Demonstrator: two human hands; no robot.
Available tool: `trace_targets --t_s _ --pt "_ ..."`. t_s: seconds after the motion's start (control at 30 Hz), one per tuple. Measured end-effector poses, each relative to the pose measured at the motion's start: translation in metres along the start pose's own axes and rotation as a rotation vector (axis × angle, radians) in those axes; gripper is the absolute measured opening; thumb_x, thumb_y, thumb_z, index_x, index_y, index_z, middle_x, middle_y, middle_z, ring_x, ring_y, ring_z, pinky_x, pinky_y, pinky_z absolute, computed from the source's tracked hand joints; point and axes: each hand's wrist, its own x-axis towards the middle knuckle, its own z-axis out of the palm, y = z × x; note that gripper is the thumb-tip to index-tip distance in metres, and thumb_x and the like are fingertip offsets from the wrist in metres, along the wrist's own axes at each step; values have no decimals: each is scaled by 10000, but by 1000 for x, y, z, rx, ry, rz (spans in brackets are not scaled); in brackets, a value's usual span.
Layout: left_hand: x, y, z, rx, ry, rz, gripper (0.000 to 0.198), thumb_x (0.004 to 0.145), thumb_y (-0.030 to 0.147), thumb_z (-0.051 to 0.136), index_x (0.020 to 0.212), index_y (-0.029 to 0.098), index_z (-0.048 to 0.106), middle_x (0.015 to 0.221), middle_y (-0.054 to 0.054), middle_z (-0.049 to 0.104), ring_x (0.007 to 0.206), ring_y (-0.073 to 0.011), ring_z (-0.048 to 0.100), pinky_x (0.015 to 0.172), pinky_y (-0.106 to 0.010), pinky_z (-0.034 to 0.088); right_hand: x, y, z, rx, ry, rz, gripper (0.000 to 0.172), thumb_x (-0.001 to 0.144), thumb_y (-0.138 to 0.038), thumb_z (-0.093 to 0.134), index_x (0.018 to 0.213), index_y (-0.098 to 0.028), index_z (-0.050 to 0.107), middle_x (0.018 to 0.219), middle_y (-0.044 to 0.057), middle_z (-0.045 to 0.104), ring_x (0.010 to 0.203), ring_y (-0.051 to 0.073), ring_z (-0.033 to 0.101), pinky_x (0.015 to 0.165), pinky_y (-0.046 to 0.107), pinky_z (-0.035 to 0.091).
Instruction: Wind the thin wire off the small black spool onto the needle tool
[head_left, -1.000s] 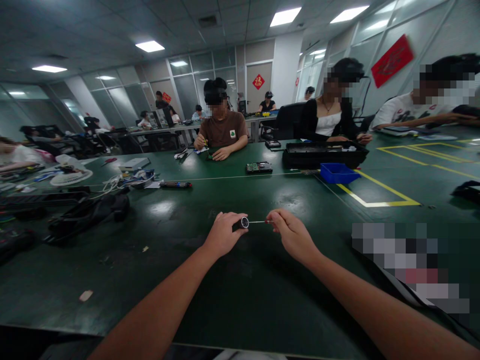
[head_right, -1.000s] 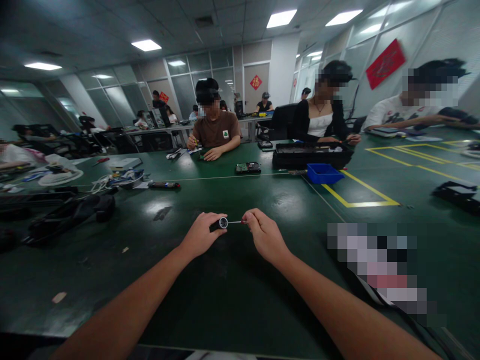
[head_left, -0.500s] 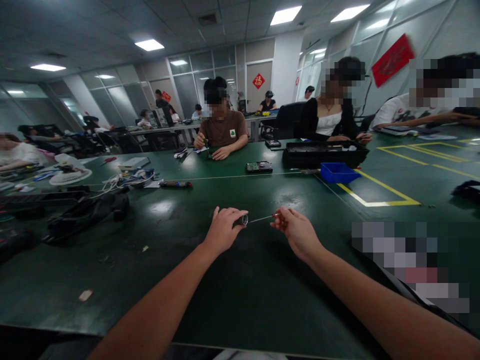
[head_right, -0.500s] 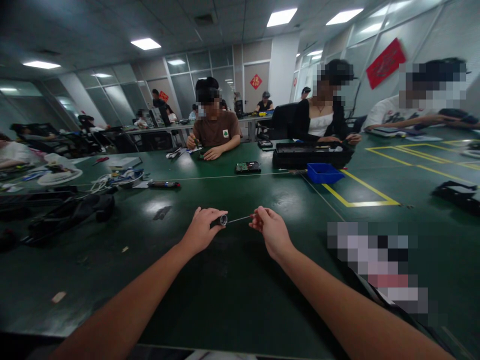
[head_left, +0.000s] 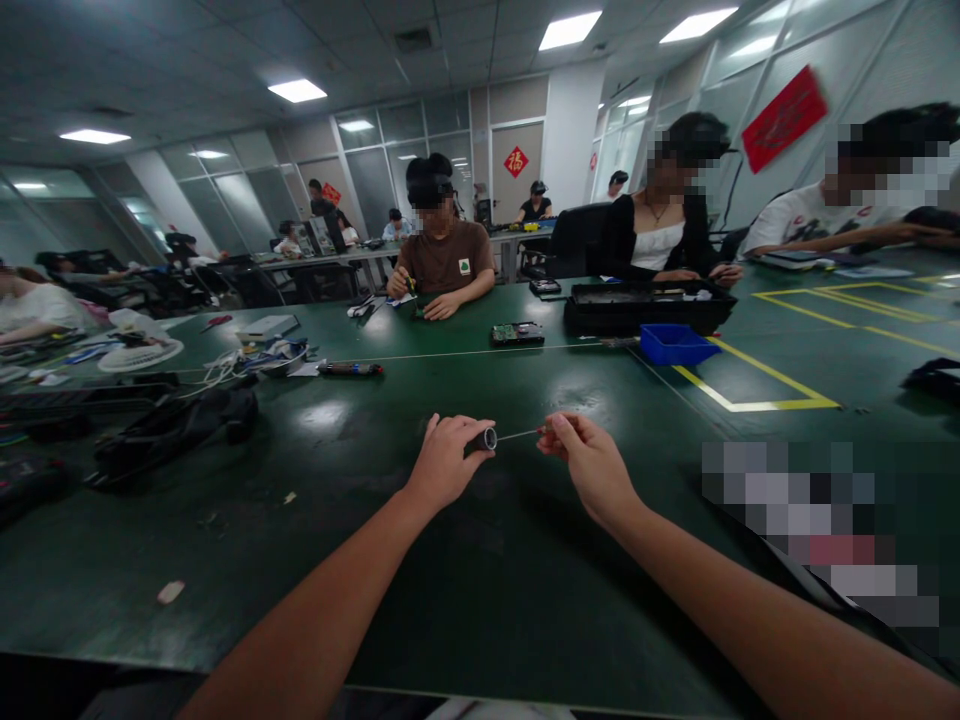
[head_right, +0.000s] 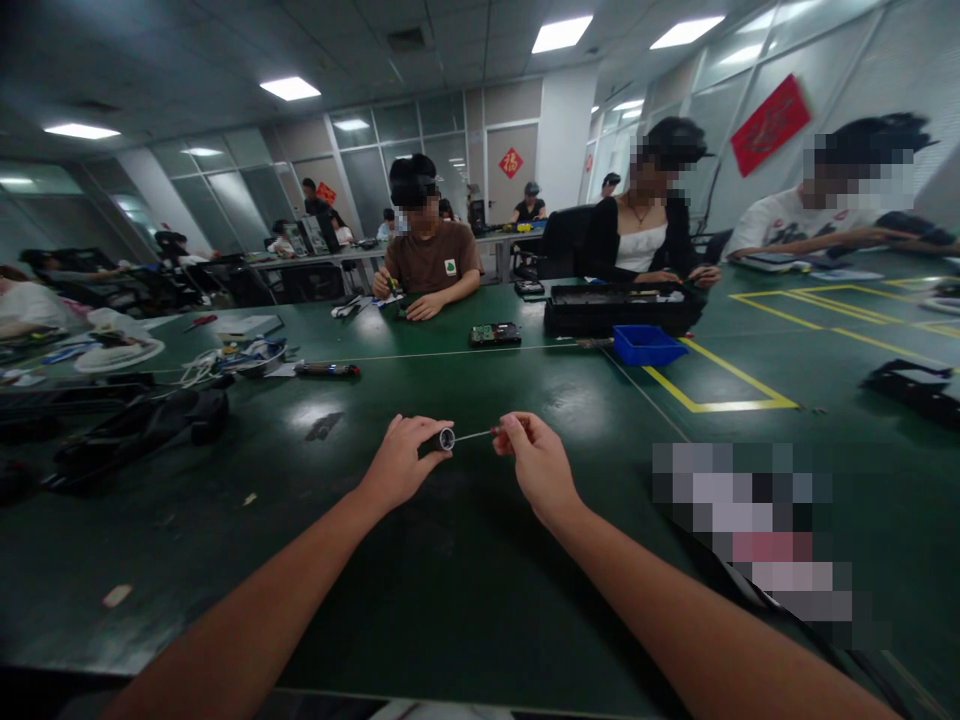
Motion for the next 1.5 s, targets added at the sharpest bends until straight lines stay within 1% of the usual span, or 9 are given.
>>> trace_targets --t_s 0.23,0.4,0.5,0.77,0.97,1.1,1.33,1.4,1.5 --pt "-1 0 2 -26 -2 2 395 873 289 679 1263 290 611 1227 -33 662 1179 -241 562 1154 -562 202 1 2 0 26 10 -22 351 809 -539 668 892 -197 660 827 43 683 744 183 647 744 362 540" --pt "0 -1 3 -109 5 31 404 855 261 699 1252 254 626 1203 -54 668 1124 -238 579 1028 -437 409 2 4 -2 -72 12 -47 319 858 -507 615 920 -197 652 841 48 688 757 192 655 752 371 532" --pt "-1 -2 4 -137 3 25 411 846 247 707 1249 251 630 1191 -51 670 1111 -234 580 986 -410 437 1 0 -3 -136 15 -59 327 882 -501 582 917 -185 653 816 51 691 729 186 649 717 349 516" --pt "-3 -1 4 -130 -11 5 418 846 259 710 1256 245 628 1172 -49 674 1092 -237 580 962 -416 444 -7 -20 -4 -493 33 -109 463 840 -625 588 661 -199 622 532 -1 595 487 146 521 514 283 376" --pt "-2 -1 4 -129 -11 9 403 840 241 716 1235 240 639 1153 -45 681 1077 -231 588 965 -410 441 -9 -17 -4 -542 -60 -240 300 902 -473 549 906 -203 680 692 21 673 638 183 625 604 300 440" --pt "-2 -4 5 -119 1 18 399 833 239 724 1223 235 642 1153 -51 682 1073 -233 592 967 -409 439 -8 -14 -5 -536 -115 -233 240 931 -378 485 974 -218 658 790 28 686 738 193 647 649 306 454" --pt "-3 -6 7 -118 -18 11 406 843 253 713 1242 243 634 1162 -44 673 1084 -227 581 963 -406 439 -5 -11 -5 -600 -108 -159 432 979 -522 368 852 -227 658 583 -13 579 548 173 564 556 302 405" --pt "-4 -5 7 -115 -29 7 409 841 253 715 1242 244 635 1158 -45 673 1081 -228 581 961 -407 441 -5 -9 -5 -632 -100 -146 401 972 -509 388 896 -227 663 646 2 622 567 180 575 550 305 401" --pt "-4 -3 6 -114 -42 1 411 841 252 713 1245 242 635 1158 -50 673 1083 -229 582 964 -410 440 -4 -8 -5 -605 -117 -176 295 962 -414 421 1034 -220 630 840 35 685 710 196 627 622 313 441"
